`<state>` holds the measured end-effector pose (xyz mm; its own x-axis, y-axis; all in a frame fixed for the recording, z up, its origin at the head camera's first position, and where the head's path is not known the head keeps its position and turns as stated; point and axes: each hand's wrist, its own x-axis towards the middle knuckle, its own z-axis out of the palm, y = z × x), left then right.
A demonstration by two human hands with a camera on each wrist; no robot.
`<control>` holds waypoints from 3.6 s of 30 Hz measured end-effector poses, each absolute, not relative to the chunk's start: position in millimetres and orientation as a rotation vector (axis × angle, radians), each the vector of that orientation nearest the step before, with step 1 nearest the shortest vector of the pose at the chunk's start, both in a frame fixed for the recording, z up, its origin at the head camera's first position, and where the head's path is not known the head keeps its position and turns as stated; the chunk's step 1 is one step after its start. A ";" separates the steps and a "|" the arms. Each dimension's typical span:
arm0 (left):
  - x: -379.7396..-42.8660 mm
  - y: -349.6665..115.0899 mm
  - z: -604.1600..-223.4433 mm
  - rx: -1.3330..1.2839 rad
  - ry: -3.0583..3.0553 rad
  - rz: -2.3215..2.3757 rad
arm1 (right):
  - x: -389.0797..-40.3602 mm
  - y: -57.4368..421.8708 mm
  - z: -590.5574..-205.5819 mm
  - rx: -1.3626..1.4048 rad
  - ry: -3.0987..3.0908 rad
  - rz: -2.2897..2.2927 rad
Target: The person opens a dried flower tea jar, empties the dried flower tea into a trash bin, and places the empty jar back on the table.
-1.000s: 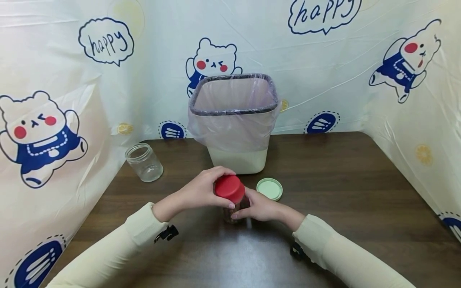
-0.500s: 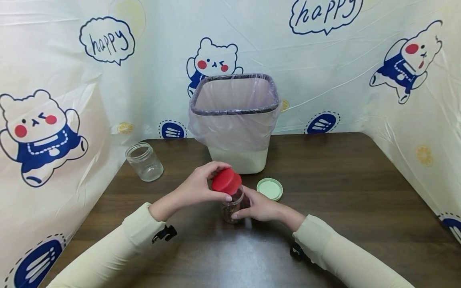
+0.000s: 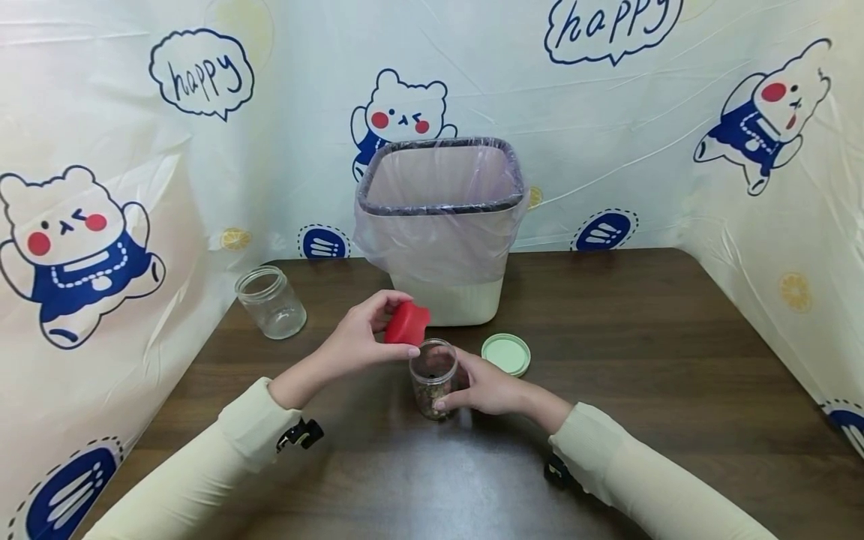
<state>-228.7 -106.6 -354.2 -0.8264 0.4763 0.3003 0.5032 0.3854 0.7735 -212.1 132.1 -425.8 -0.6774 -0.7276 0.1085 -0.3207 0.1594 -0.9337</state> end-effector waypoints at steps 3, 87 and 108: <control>-231.4 -109.7 -356.3 -0.890 -2.591 -1.476 | -212.0 132.5 -425.7 -0.993 2.094 -1.518; -264.3 -114.2 -419.7 -0.765 -2.900 -1.073 | -212.5 132.2 -427.4 -0.956 2.066 -1.519; -260.7 -112.4 -416.5 -0.773 -3.055 -0.944 | -212.4 132.5 -427.3 -0.972 2.067 -1.527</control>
<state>-260.7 -112.4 -416.5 -0.8792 0.4764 -0.0026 0.3918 0.7262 0.5648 -212.4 132.5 -427.3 -0.6828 -0.7251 0.0896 -0.2985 0.1649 -0.9400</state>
